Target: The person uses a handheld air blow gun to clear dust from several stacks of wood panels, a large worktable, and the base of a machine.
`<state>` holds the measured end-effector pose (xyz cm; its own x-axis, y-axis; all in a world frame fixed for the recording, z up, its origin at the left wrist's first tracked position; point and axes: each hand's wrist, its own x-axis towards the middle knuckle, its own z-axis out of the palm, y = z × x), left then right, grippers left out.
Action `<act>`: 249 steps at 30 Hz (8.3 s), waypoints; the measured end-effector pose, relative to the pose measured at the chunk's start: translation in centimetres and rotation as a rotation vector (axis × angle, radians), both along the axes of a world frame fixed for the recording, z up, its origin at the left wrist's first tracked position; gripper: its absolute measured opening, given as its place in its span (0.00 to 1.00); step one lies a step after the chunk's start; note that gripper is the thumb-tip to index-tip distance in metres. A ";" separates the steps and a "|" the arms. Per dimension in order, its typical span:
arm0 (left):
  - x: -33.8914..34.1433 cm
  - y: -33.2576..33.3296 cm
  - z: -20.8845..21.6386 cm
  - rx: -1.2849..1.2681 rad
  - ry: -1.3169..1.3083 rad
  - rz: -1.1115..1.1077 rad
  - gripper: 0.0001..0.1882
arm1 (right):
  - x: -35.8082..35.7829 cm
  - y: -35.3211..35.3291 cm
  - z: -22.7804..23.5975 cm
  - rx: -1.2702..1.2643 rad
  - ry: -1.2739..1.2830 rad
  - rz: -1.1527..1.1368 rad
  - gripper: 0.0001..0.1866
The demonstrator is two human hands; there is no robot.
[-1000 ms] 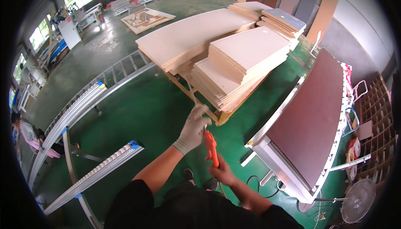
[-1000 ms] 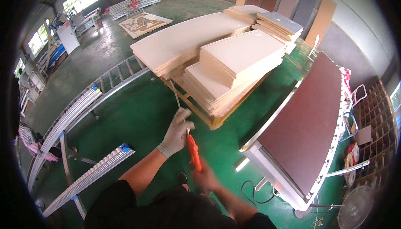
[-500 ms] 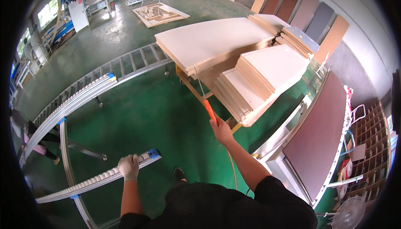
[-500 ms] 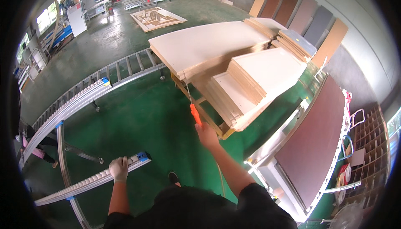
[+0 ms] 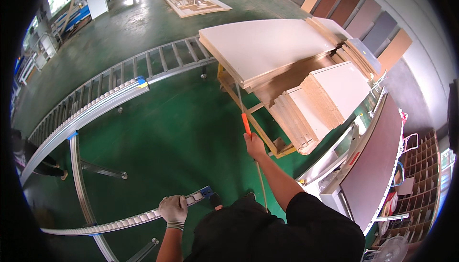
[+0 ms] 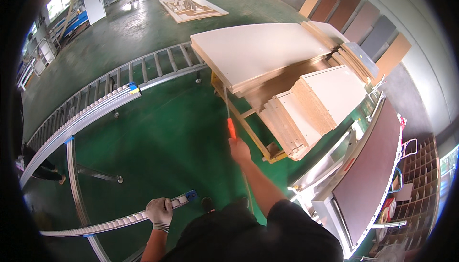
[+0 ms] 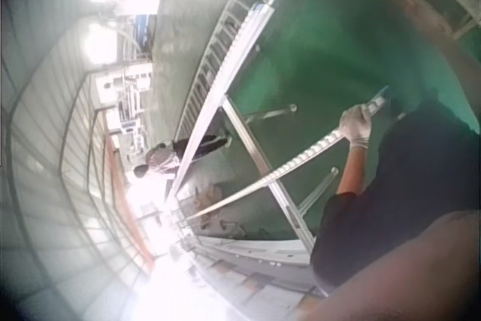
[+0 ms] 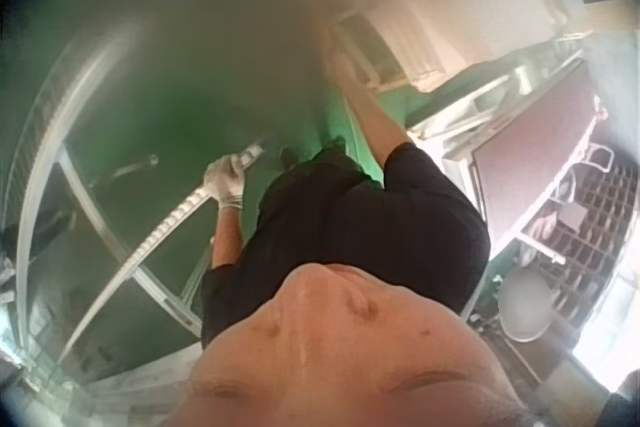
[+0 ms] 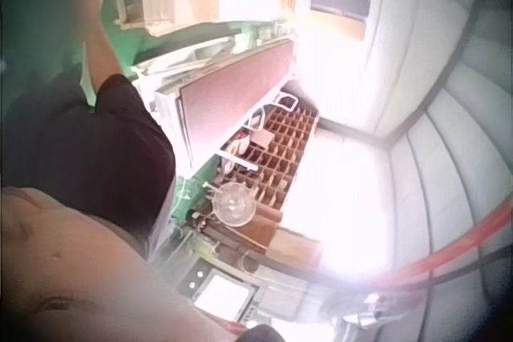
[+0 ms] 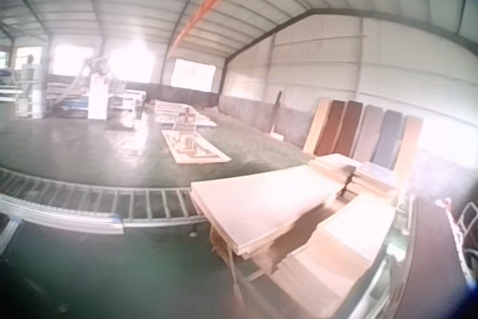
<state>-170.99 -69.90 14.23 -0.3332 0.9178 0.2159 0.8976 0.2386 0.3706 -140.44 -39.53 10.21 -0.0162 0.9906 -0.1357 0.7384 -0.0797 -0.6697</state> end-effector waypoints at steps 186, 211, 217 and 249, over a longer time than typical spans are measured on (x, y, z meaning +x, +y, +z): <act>28.9 -12.2 -27.1 -0.820 0.159 -1.232 0.13 | 72.7 -70.2 12.5 0.319 0.870 -1.517 0.25; 44.3 -10.2 -28.2 -0.582 -0.213 -0.923 0.14 | 71.3 -55.2 -8.7 0.162 0.177 -0.809 0.34; 50.0 -11.0 -21.3 -0.731 -0.214 -0.963 0.13 | 68.5 -48.5 -3.8 -0.100 0.633 -0.691 0.25; 36.7 -16.8 -29.3 -0.866 -0.146 -0.747 0.19 | 83.1 -28.0 16.0 0.218 0.839 -1.051 0.35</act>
<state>-134.31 -86.67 -15.03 0.3857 0.7186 -0.5787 0.8843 -0.1091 0.4539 -57.37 -67.48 26.18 0.7528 0.5864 -0.2989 -0.2361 -0.1832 -0.9543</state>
